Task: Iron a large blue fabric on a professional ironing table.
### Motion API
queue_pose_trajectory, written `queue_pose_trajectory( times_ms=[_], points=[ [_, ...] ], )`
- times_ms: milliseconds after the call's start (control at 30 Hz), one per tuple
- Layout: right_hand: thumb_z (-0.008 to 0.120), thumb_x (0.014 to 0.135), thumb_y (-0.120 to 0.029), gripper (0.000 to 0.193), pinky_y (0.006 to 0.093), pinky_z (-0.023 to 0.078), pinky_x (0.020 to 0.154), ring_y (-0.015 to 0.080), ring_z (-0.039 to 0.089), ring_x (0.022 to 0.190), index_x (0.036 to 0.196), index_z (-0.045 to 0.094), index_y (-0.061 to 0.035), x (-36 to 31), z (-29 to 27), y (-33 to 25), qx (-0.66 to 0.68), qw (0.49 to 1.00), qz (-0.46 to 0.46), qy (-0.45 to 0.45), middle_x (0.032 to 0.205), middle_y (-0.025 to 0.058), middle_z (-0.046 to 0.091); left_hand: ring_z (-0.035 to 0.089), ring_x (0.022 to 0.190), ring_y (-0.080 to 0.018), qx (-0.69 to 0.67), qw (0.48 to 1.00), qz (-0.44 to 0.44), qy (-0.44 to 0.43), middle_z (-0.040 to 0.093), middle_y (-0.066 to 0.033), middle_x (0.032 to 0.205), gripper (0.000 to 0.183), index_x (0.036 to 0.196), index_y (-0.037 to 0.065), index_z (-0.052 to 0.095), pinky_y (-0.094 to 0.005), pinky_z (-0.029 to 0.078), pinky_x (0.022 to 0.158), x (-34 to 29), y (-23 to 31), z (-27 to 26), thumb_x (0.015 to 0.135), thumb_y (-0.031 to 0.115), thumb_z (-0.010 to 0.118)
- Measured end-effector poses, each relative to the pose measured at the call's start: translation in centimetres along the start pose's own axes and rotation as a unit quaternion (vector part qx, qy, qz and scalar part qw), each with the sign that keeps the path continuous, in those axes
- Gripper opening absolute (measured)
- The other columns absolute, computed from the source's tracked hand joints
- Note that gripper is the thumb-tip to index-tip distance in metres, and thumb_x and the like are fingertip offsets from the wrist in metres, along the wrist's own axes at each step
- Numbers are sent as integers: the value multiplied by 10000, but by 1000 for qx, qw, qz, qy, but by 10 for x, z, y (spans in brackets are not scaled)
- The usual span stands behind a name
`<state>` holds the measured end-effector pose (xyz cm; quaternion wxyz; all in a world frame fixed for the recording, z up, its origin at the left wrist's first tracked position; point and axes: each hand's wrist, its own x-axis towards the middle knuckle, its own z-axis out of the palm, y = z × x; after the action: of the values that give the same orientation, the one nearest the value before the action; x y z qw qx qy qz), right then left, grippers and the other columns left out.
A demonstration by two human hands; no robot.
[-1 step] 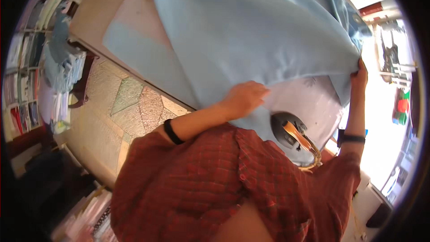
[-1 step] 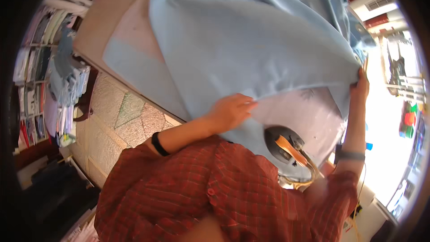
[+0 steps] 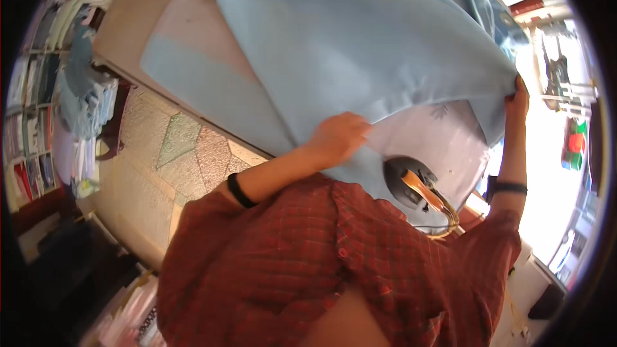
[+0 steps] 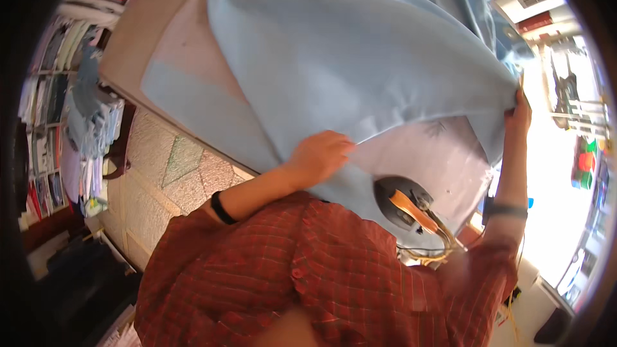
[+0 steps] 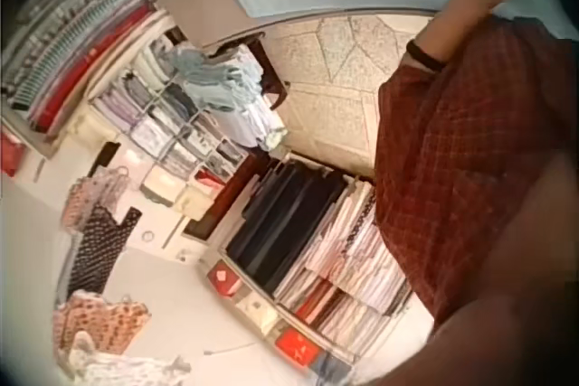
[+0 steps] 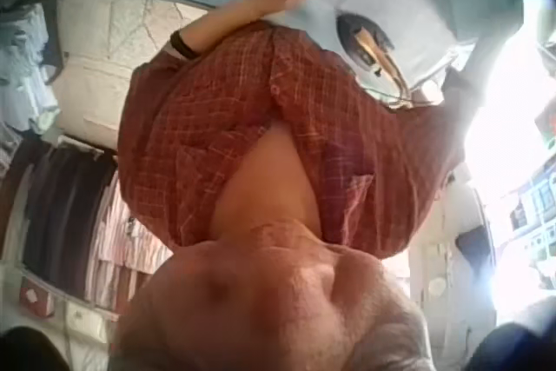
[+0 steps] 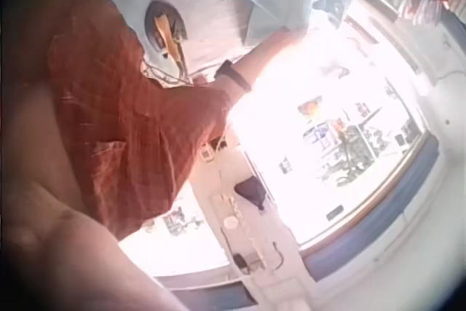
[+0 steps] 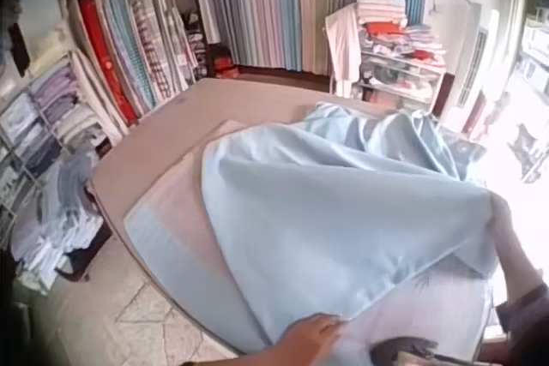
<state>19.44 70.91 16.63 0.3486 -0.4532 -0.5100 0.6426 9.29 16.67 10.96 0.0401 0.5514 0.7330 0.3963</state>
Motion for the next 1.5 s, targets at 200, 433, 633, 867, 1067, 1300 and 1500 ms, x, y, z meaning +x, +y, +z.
queue_pose_trajectory(
  times_ms=[200,433,633,867,1067,1300,1500],
  points=[
    [583,901,-353,422,339,478,807,160,561,990,1270,561,-147,50,-91,9,-505,852,-109,-87,1119,10,608,638,854,-224,-99,934,-343,23,642,-86,997,222,1040,56,599,-338,503,707,-73,-58,10,860,180,633],
    [718,798,-234,566,323,515,764,192,658,904,1281,538,0,-245,-25,63,-449,679,184,-551,1004,113,691,633,720,-131,-494,641,-585,-50,666,-84,958,343,1041,22,579,-229,454,558,-25,-16,22,920,341,612],
    [746,740,-257,745,430,500,745,369,635,893,1360,389,-51,-331,-35,80,-659,621,9,-423,891,163,672,409,391,-83,-444,671,-593,41,566,-24,611,357,747,82,550,-248,285,356,-10,-54,59,873,396,662],
    [637,805,-204,476,465,478,730,406,617,842,1238,486,-76,-349,21,56,-571,758,-73,-306,873,210,650,324,375,-75,-395,691,-581,171,464,4,546,365,703,91,514,-254,222,335,34,-178,-20,816,350,745],
    [600,815,-229,334,451,491,745,393,629,854,1072,553,-19,-306,170,69,-587,733,-140,-312,871,212,651,332,406,-75,-349,724,-547,235,440,20,561,312,803,44,545,-265,219,368,34,-247,-33,759,229,792],
    [562,801,-194,239,456,505,741,374,637,850,972,578,-27,-304,202,131,-657,652,-126,-357,857,206,652,351,419,-81,-428,684,-567,166,439,25,567,303,717,109,476,-261,221,387,26,-248,-47,785,190,760],
    [611,811,-231,231,470,513,660,353,646,739,940,523,-61,-357,121,127,-678,626,-142,-359,747,148,645,348,436,-80,-433,672,-558,223,436,27,574,299,693,135,465,-247,219,401,32,-245,-47,811,196,733]
  ],
)
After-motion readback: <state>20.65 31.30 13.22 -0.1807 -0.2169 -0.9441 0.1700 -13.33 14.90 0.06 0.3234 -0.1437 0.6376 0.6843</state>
